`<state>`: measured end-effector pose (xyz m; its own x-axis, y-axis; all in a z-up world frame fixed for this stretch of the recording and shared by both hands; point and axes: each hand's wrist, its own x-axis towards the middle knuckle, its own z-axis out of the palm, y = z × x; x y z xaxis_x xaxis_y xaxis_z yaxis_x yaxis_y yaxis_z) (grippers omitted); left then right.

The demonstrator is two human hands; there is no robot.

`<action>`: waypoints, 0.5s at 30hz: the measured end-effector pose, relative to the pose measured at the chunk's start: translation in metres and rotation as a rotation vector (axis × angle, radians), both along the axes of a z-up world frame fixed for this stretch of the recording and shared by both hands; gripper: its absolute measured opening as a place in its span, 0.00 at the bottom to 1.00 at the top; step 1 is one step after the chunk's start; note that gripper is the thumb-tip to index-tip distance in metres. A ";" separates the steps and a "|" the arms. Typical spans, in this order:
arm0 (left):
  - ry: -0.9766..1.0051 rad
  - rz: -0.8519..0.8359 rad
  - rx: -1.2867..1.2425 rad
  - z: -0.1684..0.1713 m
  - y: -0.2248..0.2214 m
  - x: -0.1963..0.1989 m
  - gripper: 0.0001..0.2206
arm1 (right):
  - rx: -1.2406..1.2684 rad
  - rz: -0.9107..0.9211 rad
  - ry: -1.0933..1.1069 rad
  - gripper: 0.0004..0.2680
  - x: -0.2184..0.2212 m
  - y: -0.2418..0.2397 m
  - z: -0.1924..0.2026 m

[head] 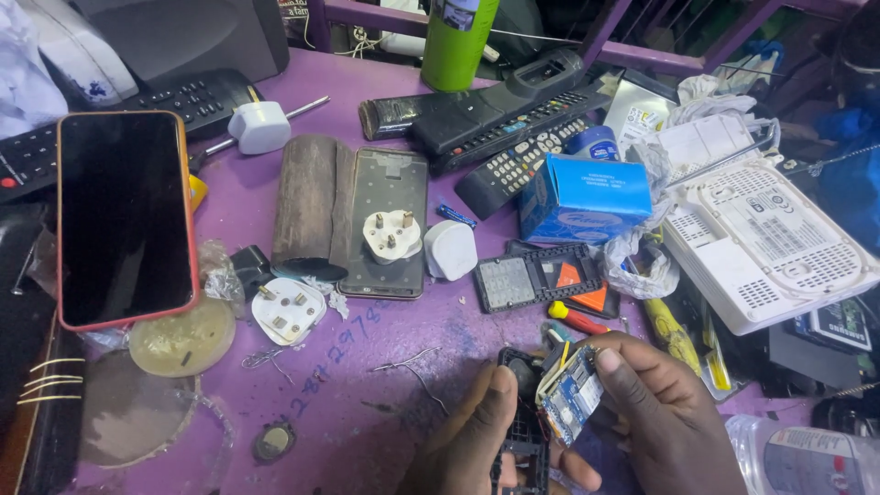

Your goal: Cleaning and disassembling a mobile phone for repair on a cluttered workbench.

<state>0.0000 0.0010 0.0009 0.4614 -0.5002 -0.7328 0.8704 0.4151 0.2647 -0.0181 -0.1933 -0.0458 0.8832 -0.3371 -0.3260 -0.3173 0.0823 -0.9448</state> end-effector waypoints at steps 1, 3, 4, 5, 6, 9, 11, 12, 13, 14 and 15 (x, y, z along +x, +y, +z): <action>0.009 0.001 -0.007 0.000 0.000 0.000 0.30 | -0.005 0.001 -0.004 0.13 0.000 -0.001 -0.001; 0.027 0.003 -0.020 0.001 0.001 0.000 0.29 | -0.015 0.004 -0.011 0.13 -0.001 -0.002 -0.004; 0.027 0.004 -0.021 0.001 0.001 0.000 0.29 | -0.016 0.005 -0.010 0.13 -0.001 -0.002 -0.003; -0.016 -0.017 0.003 0.000 0.001 0.000 0.29 | -0.011 0.015 -0.008 0.13 0.000 -0.001 -0.002; -0.059 -0.038 0.026 0.000 0.001 0.000 0.29 | -0.006 0.024 -0.006 0.13 0.000 -0.001 -0.001; -0.053 -0.032 -0.008 -0.006 0.001 -0.001 0.30 | 0.001 0.021 -0.010 0.13 0.000 0.000 -0.001; -0.051 -0.028 -0.041 -0.009 0.001 -0.001 0.30 | 0.009 0.016 -0.018 0.12 0.000 0.001 -0.001; -0.051 -0.025 -0.057 -0.011 0.001 -0.001 0.30 | 0.013 0.014 -0.023 0.12 0.001 0.001 -0.001; -0.050 -0.025 -0.057 -0.009 0.001 -0.001 0.30 | 0.013 0.014 -0.022 0.12 0.001 0.001 -0.001; -0.039 -0.027 -0.034 -0.006 0.001 -0.001 0.31 | 0.003 0.007 -0.008 0.12 0.001 0.000 -0.001; -0.031 -0.029 -0.011 -0.004 0.001 0.000 0.31 | -0.006 0.000 0.004 0.12 0.001 0.000 -0.001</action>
